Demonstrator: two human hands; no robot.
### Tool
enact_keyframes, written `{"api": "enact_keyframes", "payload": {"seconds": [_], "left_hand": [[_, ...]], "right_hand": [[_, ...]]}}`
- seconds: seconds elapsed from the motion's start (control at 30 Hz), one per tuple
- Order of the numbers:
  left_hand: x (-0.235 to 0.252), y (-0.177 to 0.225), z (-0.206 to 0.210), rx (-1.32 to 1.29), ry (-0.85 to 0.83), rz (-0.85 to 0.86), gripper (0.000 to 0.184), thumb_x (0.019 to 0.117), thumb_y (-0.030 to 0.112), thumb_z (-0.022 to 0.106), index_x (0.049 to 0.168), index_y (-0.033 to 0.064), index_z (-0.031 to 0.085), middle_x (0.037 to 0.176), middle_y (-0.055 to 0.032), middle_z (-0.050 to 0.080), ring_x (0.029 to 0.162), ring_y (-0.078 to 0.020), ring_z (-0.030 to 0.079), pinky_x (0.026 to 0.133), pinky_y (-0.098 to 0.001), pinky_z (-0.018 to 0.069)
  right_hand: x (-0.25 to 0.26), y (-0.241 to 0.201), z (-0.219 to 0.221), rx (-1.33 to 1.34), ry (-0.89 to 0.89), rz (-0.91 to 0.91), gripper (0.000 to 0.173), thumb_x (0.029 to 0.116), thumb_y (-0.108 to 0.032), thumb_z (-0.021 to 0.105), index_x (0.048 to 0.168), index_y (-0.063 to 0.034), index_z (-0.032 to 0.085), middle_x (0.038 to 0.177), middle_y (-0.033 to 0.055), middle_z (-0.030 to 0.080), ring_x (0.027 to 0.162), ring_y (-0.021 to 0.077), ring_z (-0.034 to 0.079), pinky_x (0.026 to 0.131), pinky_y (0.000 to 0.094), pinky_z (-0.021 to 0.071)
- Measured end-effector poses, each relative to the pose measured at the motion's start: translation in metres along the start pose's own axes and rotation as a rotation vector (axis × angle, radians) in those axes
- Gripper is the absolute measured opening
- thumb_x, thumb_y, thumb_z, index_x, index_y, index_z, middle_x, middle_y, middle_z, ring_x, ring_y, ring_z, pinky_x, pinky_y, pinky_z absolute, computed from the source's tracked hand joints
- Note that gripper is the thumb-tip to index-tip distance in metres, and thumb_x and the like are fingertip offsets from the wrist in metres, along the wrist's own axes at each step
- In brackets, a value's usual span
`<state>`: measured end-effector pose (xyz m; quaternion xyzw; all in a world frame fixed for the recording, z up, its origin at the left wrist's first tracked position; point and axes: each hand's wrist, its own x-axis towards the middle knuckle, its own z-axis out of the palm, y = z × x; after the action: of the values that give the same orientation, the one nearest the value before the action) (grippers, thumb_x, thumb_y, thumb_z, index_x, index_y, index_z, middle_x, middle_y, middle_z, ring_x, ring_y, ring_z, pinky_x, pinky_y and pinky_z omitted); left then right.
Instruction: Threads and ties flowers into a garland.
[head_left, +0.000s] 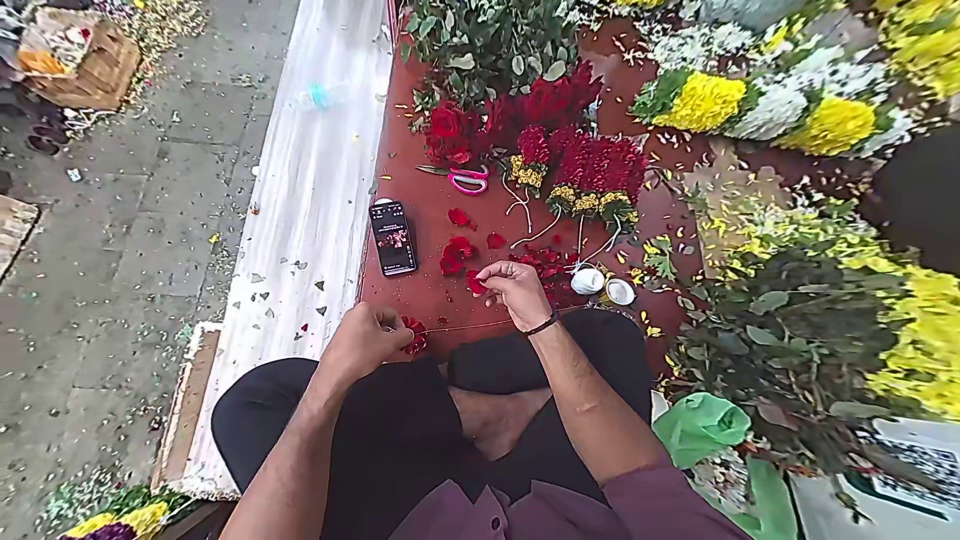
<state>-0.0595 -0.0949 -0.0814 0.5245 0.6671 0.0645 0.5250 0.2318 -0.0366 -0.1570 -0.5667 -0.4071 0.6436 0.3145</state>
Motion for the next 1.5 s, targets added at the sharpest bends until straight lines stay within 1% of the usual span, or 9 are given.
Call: {"api": "enact_keyframes", "payload": {"seconds": [0.2, 0.33, 0.43, 0.6, 0.73, 1.0, 1.17, 1.33, 1.5], "left_hand": [[0.001, 0.000, -0.002, -0.002, 0.006, -0.014, 0.016, 0.0862, 0.032, 0.078, 0.079, 0.0173, 0.075, 0.071, 0.0030, 0.071, 0.064, -0.0105, 0.066, 0.063, -0.0415, 0.0564], [0.001, 0.000, -0.003, 0.000, 0.014, -0.006, 0.017, 0.0860, 0.032, 0.078, 0.079, 0.0165, 0.074, 0.071, 0.0021, 0.070, 0.065, -0.0121, 0.066, 0.064, -0.0436, 0.0554], [0.001, 0.001, -0.003, 0.002, 0.015, -0.006, 0.017, 0.0857, 0.030, 0.078, 0.078, 0.0160, 0.074, 0.071, 0.0021, 0.069, 0.064, -0.0120, 0.065, 0.063, -0.0427, 0.0548], [0.001, -0.001, -0.002, -0.013, 0.022, 0.000, 0.016, 0.0859, 0.030, 0.078, 0.079, 0.0164, 0.075, 0.072, 0.0028, 0.070, 0.065, -0.0109, 0.066, 0.065, -0.0422, 0.0556], [0.002, -0.003, -0.001, -0.006, 0.050, 0.002, 0.015, 0.0837, 0.032, 0.078, 0.078, 0.0180, 0.075, 0.069, 0.0036, 0.069, 0.063, -0.0111, 0.065, 0.062, -0.0428, 0.0543], [0.005, 0.001, 0.007, -0.005, 0.025, -0.015, 0.020, 0.0876, 0.034, 0.078, 0.079, 0.0169, 0.076, 0.069, 0.0030, 0.068, 0.063, -0.0111, 0.064, 0.062, -0.0426, 0.0538], [0.005, 0.001, 0.014, -0.110, -0.035, 0.018, 0.017, 0.0955, 0.030, 0.071, 0.090, 0.0164, 0.079, 0.073, 0.0020, 0.070, 0.065, -0.0107, 0.063, 0.065, -0.0401, 0.0530], [0.002, 0.009, 0.015, -0.151, -0.115, 0.054, 0.018, 0.0867, 0.020, 0.071, 0.102, 0.0152, 0.080, 0.078, 0.0025, 0.073, 0.068, -0.0083, 0.066, 0.066, -0.0346, 0.0568], [0.003, 0.006, 0.016, -0.111, -0.158, 0.119, 0.018, 0.0884, 0.034, 0.080, 0.097, 0.0178, 0.081, 0.077, 0.0039, 0.073, 0.067, -0.0070, 0.067, 0.066, -0.0332, 0.0586]], "right_hand": [[-0.001, -0.004, -0.001, -0.008, -0.058, -0.024, 0.025, 0.0939, 0.006, 0.053, 0.107, -0.0001, 0.073, 0.101, 0.0151, 0.073, 0.068, 0.0214, 0.067, 0.062, 0.0377, 0.0600], [-0.007, -0.006, -0.002, -0.057, -0.105, -0.121, 0.033, 0.0846, 0.015, 0.065, 0.112, -0.0002, 0.074, 0.099, 0.0162, 0.074, 0.071, 0.0239, 0.070, 0.065, 0.0400, 0.0621], [-0.010, -0.004, -0.001, -0.066, -0.096, -0.133, 0.030, 0.0841, 0.011, 0.072, 0.112, -0.0010, 0.075, 0.099, 0.0149, 0.076, 0.072, 0.0235, 0.072, 0.067, 0.0388, 0.0634], [-0.013, -0.007, 0.005, -0.100, -0.060, -0.158, 0.018, 0.0888, -0.005, 0.079, 0.107, -0.0018, 0.077, 0.090, 0.0121, 0.077, 0.069, 0.0218, 0.073, 0.064, 0.0367, 0.0634], [-0.019, -0.006, 0.014, -0.084, -0.011, -0.190, 0.014, 0.0868, -0.005, 0.080, 0.100, -0.0022, 0.075, 0.087, 0.0119, 0.077, 0.067, 0.0234, 0.072, 0.062, 0.0381, 0.0634], [-0.045, -0.016, 0.037, 0.119, 0.017, -0.113, 0.059, 0.0765, 0.011, 0.080, 0.128, -0.0023, 0.055, 0.090, 0.0191, 0.075, 0.070, 0.0314, 0.073, 0.058, 0.0406, 0.0632], [-0.065, -0.020, 0.059, 0.200, -0.121, -0.003, 0.057, 0.0782, 0.008, 0.080, 0.128, 0.0001, 0.054, 0.087, 0.0213, 0.074, 0.071, 0.0316, 0.074, 0.060, 0.0395, 0.0630], [-0.066, -0.008, 0.074, 0.129, -0.117, 0.017, 0.056, 0.0786, 0.002, 0.083, 0.127, -0.0006, 0.055, 0.084, 0.0173, 0.074, 0.065, 0.0270, 0.072, 0.053, 0.0353, 0.0608], [-0.063, -0.006, 0.072, -0.001, -0.115, 0.016, 0.061, 0.0764, -0.006, 0.088, 0.129, -0.0049, 0.056, 0.075, 0.0115, 0.070, 0.056, 0.0225, 0.067, 0.047, 0.0334, 0.0573]]}}
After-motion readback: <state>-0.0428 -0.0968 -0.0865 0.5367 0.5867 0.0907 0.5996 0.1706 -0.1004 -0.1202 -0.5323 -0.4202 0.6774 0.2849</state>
